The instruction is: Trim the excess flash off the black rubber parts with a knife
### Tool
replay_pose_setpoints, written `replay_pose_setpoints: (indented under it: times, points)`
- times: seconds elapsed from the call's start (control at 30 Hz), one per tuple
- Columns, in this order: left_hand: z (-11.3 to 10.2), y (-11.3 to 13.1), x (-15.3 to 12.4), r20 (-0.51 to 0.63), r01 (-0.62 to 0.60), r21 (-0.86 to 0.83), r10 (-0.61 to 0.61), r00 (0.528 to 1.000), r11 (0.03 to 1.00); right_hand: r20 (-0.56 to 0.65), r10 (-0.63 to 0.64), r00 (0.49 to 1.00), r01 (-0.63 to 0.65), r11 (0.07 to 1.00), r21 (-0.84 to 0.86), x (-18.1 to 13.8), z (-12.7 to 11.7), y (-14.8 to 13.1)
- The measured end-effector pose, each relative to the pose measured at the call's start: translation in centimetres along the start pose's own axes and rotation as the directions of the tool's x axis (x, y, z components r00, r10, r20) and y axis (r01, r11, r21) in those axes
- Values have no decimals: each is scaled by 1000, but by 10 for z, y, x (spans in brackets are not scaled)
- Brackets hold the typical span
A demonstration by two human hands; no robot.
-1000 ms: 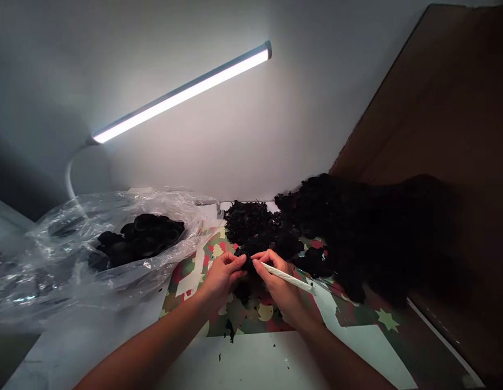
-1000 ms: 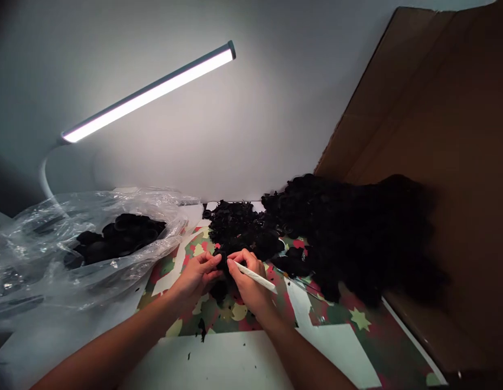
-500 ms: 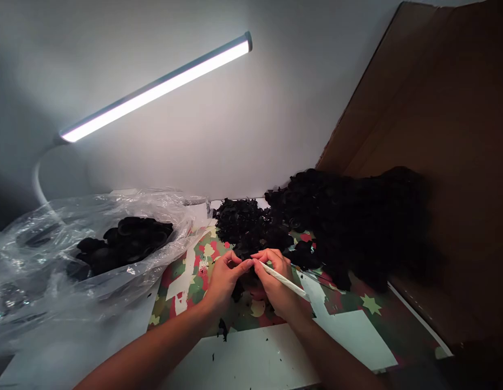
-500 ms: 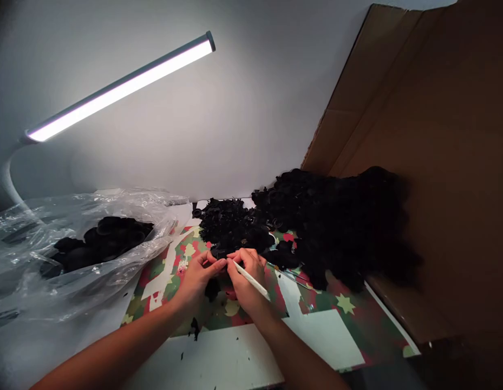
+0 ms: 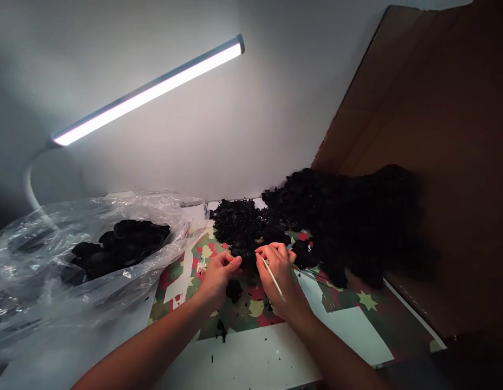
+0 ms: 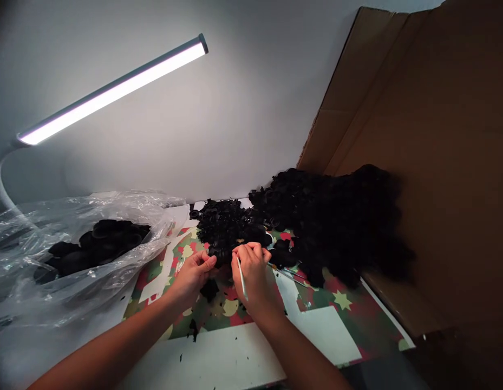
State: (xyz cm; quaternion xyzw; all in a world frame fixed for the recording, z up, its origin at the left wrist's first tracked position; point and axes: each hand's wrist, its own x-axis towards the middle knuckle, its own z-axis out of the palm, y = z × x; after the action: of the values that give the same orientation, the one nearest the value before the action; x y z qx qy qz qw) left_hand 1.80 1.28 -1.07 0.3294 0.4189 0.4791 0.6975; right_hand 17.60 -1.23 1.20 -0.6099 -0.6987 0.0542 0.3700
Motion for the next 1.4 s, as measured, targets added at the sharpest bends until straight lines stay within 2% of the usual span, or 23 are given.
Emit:
replay_pose_setpoints:
  times: [0.13,0.3,0.37,0.43,0.5,0.6,0.73,0.8,0.87,1.0,1.1,1.23,1.4]
  points:
    - [-3,3,1,17,23,-42,-22,1000,999,8,-16,1000,17,994,-111,2,5,9]
    - [-8,25,-5,51,-34,-110,39,998,993,-27,172,985,-173,983,-56,12,-5,37]
    - [-11,36,-6,116,8,-133,8,993,991,0,190,982,-190,982,0,15,-9,43]
    - [-13,41,-7,194,102,-149,-72,978,984,57,174,983,-177,983,52,16,-11,41]
    - [-15,43,-5,214,154,-141,-122,969,978,119,151,981,-163,982,96,15,-10,35]
    - [-19,42,2,139,68,-58,-60,989,996,192,134,972,-186,941,284,15,-11,24]
    - [-25,45,11,72,-143,118,135,988,983,238,125,963,-244,781,575,26,-19,12]
    - [-26,47,14,55,-249,234,242,969,940,233,58,971,-192,771,607,33,-22,6]
    - [-24,48,14,46,-305,292,305,951,906,205,-54,977,-80,801,594,39,-22,1]
    - [-19,47,12,76,-320,290,311,947,902,129,-251,959,139,816,561,41,-13,-7]
    - [-16,47,10,79,-312,265,302,950,912,104,-291,951,199,834,514,40,-7,-7]
    - [-16,48,7,88,-289,309,276,957,906,115,-296,948,211,858,468,38,-4,-4]
    - [-17,44,8,37,-318,339,325,945,885,102,-320,942,263,890,372,32,0,-8]
